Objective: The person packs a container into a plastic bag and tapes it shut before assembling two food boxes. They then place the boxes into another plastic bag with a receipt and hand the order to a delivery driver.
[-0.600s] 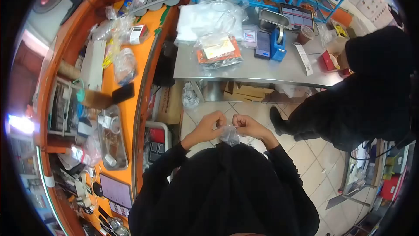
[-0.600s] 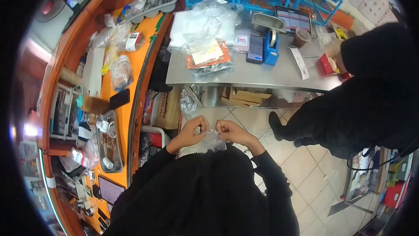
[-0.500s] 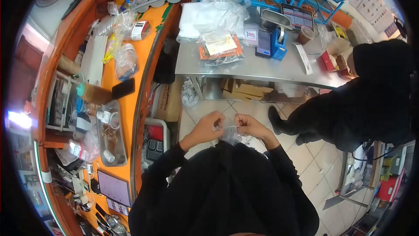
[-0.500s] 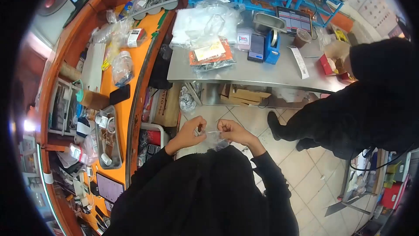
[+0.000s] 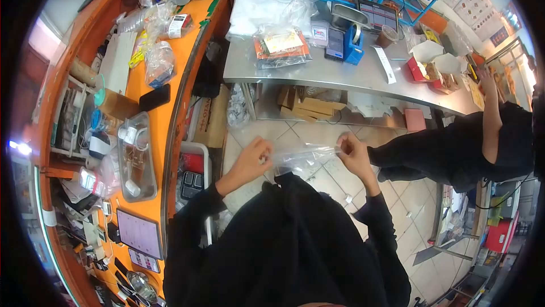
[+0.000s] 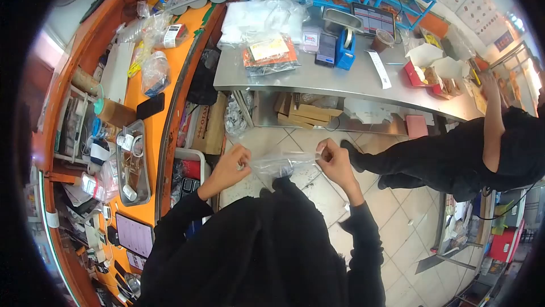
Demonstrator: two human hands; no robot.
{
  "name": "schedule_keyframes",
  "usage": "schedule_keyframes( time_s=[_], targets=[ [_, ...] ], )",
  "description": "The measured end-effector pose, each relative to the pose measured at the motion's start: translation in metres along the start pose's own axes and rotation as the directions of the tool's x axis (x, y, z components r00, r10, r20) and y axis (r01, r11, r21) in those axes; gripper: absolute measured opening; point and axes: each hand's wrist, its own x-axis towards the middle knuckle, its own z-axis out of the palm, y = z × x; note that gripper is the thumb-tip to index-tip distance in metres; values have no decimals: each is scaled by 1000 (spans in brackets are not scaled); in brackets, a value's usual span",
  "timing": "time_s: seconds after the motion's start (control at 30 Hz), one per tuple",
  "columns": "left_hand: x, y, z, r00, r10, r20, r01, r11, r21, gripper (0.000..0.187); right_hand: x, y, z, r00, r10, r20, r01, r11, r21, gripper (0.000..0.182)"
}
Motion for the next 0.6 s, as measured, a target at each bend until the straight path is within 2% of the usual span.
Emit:
schedule_keyframes(
  time_s=[0.03,0.07,0.1,0.17,0.2,0.23,0.27,0.3,0.33,0.37,0.4,0.43,0.5,0.57,0.6],
  targets=[
    [-2,-1,3,1000,0,-2,0,1000,-1,19,-1,-12,5,989,-112,-99,109,993,-38,18],
    [-2,-3,7,990,-112,-80,98,982,-162,18,-1,-20,13,955,-225,-195,212,974,-86,18],
    [-2,-4,11,963,-233,-138,178,929,-326,18,-2,-22,24,955,-225,-195,212,973,-87,18],
    [-2,2,31,955,-274,-109,231,925,-301,18,-1,-17,53,975,-168,-145,178,982,56,17],
    [-3,4,40,945,-318,-81,285,918,-275,19,0,-10,65,975,-171,-145,181,982,56,17],
    [-6,-5,52,944,-318,-84,285,918,-275,19,1,-2,77,969,-220,-112,209,972,-108,17],
    [-9,-20,65,962,-230,-147,212,969,-126,19,1,4,83,962,-263,-72,236,934,-269,16],
    [-9,-28,72,972,-128,-195,137,990,31,20,2,6,76,961,-267,-72,239,933,-270,16],
    [-8,-23,66,972,-126,-198,134,990,30,20,5,12,62,950,-225,-217,159,945,-284,17],
    [-6,-17,58,942,-95,-321,134,986,101,19,7,15,53,917,-182,-355,78,954,-288,17],
    [-3,-9,52,899,-56,-435,143,975,170,17,6,18,55,871,-227,-436,111,955,-275,17],
    [2,0,48,898,-55,-437,140,976,167,17,8,8,54,870,-229,-436,111,954,-280,17],
    [15,13,46,825,-201,-529,169,980,-108,15,11,-17,53,678,-179,-712,171,982,-84,20],
    [25,15,64,850,-159,-503,112,986,-123,15,13,-11,54,692,-215,-689,169,976,-135,14],
    [30,12,72,873,-114,-475,55,989,-136,16,16,7,58,776,-251,-579,149,964,-219,15]
  ],
)
